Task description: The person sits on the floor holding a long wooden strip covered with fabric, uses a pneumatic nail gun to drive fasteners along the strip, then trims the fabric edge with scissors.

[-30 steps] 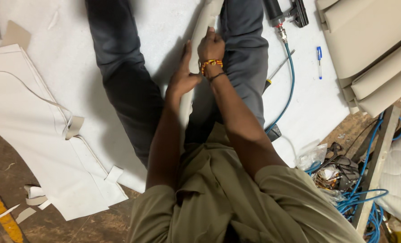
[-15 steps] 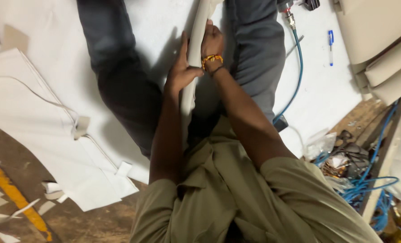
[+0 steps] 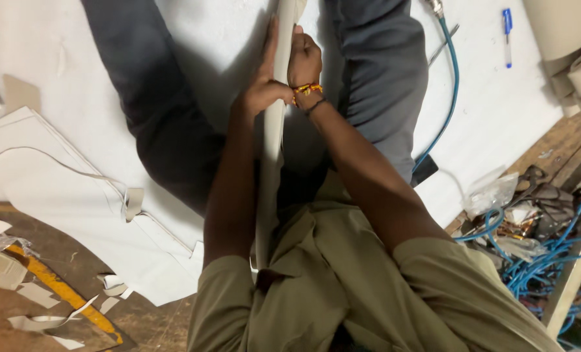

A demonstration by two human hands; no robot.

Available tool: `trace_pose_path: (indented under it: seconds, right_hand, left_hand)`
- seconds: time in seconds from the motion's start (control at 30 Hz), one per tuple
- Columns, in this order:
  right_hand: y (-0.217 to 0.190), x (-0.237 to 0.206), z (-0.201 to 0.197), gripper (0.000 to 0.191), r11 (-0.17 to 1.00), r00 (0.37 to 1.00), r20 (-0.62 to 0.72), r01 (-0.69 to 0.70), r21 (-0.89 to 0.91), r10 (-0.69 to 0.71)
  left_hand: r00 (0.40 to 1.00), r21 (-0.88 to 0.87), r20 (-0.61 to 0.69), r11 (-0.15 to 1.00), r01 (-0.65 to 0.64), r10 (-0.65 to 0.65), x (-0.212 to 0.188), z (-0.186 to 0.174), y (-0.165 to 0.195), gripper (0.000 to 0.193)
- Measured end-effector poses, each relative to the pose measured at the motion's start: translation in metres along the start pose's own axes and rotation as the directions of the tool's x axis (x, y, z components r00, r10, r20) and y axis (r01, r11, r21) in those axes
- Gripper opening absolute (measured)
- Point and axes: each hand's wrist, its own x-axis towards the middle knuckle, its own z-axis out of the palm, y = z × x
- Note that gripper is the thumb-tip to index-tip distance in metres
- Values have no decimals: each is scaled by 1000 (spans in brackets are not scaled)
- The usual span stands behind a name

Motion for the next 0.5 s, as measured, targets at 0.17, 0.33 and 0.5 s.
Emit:
trace_pose_path:
  seconds: [0.17,0.33,0.5]
  right_hand:
    - [6,-2,3,52,983,999,21,-52,174,50]
    - [-3,-3,4,50,988,1000,19,10,-154,-7]
    - [-11,6,-1,43,976,993,106,73,-205,-52]
  left_hand:
    - [991,419,101,900,-122,87,-2,-16,-6,137]
    - [974,560,69,816,142,-217,-4,-9,12,122]
    - [907,814,-178,461,353,-381,-5,28,33,121]
